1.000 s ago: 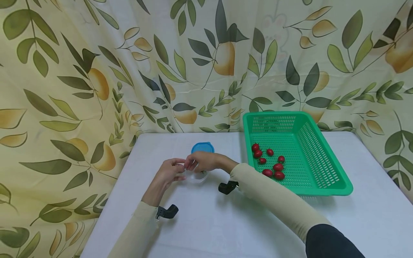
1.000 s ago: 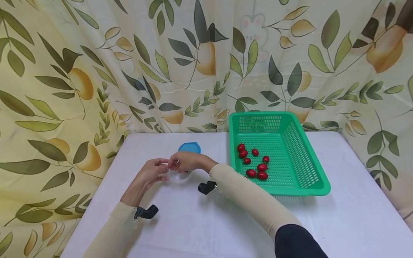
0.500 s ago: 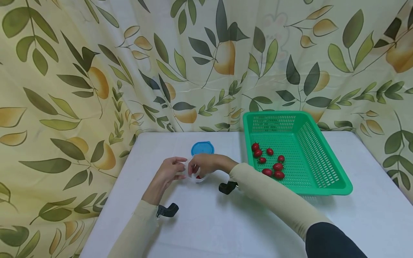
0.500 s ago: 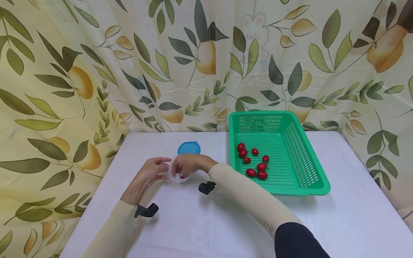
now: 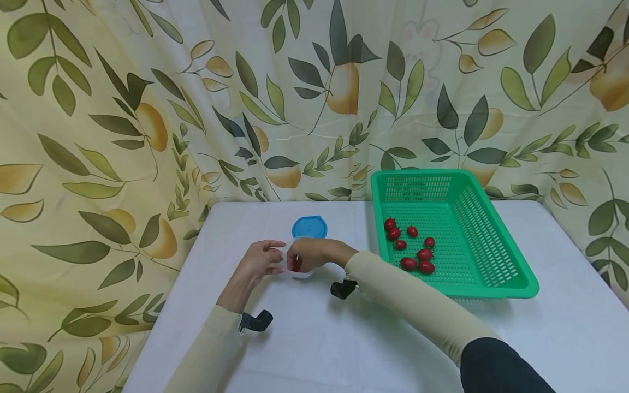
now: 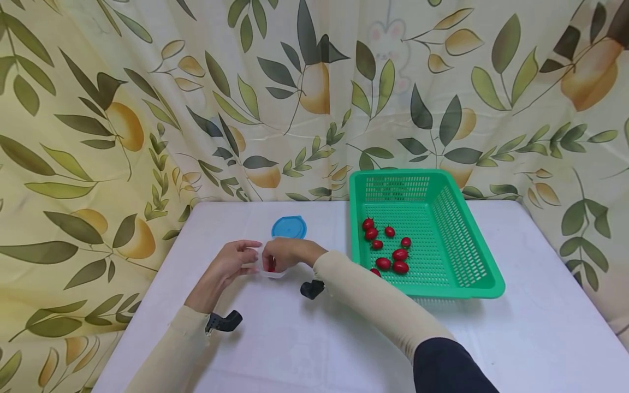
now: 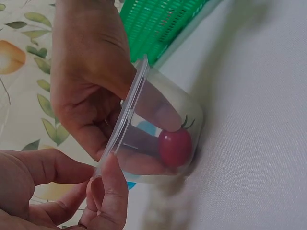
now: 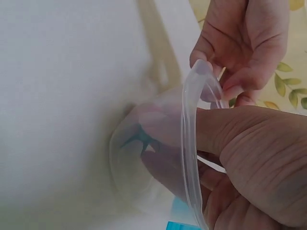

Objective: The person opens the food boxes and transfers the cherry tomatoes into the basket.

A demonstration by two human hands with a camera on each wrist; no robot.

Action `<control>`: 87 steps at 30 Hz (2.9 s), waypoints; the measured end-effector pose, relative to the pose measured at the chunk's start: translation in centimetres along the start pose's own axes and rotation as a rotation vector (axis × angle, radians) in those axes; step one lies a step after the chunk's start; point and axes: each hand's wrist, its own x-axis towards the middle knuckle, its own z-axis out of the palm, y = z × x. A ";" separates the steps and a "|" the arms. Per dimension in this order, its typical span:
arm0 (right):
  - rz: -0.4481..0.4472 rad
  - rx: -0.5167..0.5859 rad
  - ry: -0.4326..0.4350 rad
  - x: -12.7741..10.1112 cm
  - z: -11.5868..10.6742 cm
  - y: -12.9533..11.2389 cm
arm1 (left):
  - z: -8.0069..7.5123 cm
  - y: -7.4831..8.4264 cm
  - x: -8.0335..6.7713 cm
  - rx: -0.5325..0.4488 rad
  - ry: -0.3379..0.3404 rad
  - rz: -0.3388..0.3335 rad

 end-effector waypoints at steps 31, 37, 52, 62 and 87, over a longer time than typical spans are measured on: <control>-0.077 0.227 0.044 -2.2 -1.2 0.7 | 0.1 -0.1 -0.1 0.002 0.018 0.017; -0.111 0.273 0.060 -3.2 -1.7 0.5 | 0.0 -0.3 0.1 0.021 0.017 0.013; -0.128 0.302 0.130 -6.2 -3.3 0.8 | 0.0 -0.3 0.1 0.011 0.016 0.006; -0.133 0.334 0.162 -8.8 -4.3 1.3 | 0.1 -0.2 0.0 0.014 0.024 0.005; -0.075 0.412 0.251 -15.9 -6.3 3.7 | 0.1 -0.1 -0.1 0.020 0.029 0.003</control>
